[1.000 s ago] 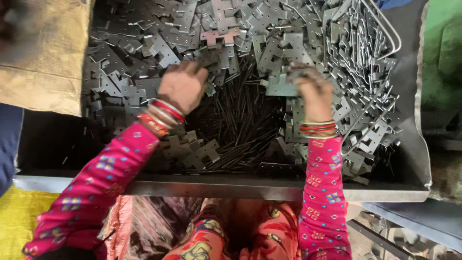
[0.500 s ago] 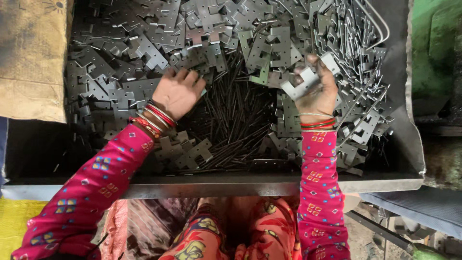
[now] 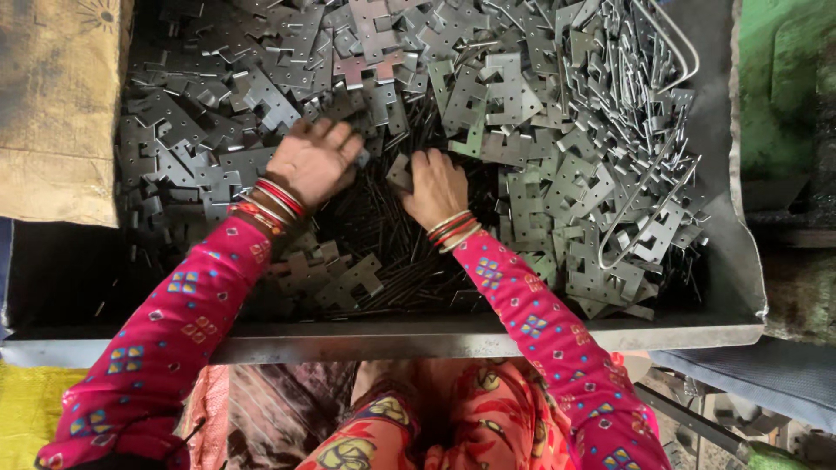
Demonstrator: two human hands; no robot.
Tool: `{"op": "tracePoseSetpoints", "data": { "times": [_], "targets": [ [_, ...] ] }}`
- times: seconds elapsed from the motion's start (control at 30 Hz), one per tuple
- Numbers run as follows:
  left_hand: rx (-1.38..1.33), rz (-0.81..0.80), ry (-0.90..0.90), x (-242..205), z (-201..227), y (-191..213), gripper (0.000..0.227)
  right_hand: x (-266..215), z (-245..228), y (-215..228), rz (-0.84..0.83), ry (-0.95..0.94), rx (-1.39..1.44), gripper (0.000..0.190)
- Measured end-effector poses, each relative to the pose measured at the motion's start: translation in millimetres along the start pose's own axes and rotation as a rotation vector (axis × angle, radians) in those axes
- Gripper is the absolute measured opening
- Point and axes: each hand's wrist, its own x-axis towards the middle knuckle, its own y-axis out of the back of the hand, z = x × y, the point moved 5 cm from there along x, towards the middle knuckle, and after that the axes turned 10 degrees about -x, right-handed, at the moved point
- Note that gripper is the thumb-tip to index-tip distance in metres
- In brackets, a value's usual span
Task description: The person inserts long metal rods into small metal brackets and places the assembled units into a large metal bin. The person handles the components by hand, repeatedly picking up brackets and rods, inserting the rods, and dropping the finished assemblies into the bin.
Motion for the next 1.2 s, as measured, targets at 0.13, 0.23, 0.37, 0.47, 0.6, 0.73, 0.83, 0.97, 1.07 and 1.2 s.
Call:
{"op": "tracePoseSetpoints", "data": {
  "times": [0.13, 0.23, 0.37, 0.47, 0.6, 0.73, 0.83, 0.97, 1.07, 1.2],
  "targets": [
    [-0.518, 0.282, 0.166, -7, -10, 25, 0.039, 5, 0, -2, -0.061, -0.002, -0.018, 0.045],
    [-1.043, 0.275, 0.277, -16, -24, 12, 0.029, 8, -1, 1, -0.065, 0.005, -0.02, 0.039],
    [-1.071, 0.146, 0.288, -24, -40, -13, 0.026, 8, -1, 20, 0.018, 0.077, -0.011, 0.043],
    [-1.05, -0.106, 0.666, -32, -62, -33, 0.032, 10, 12, 39, 0.034, 0.035, 0.02, 0.04],
    [-1.499, 0.134, 0.561, -28, -67, -15, 0.039, 8, 56, 75, 0.234, -0.081, 0.486, 0.022],
    [-2.029, 0.227, 0.588, -33, -63, -4, 0.052, -1, 112, 81, 0.261, -0.63, 1.358, 0.021],
    [-2.178, 0.271, 0.502, -26, -47, 0, 0.05, -6, 112, 81, 0.095, -0.708, 1.861, 0.024],
    [-2.038, 0.231, 0.541, -11, 4, -6, 0.049, -9, 53, 64, -0.39, -0.618, 2.014, 0.034],
    [-1.329, 0.304, 0.29, -7, 68, 4, 0.046, -15, 3, 49, -0.233, -0.568, 1.576, 0.042],
    [-0.897, 0.358, 0.422, -20, 76, 21, 0.038, -23, -28, 49, -0.271, -0.38, 1.352, 0.054]
  ]
}}
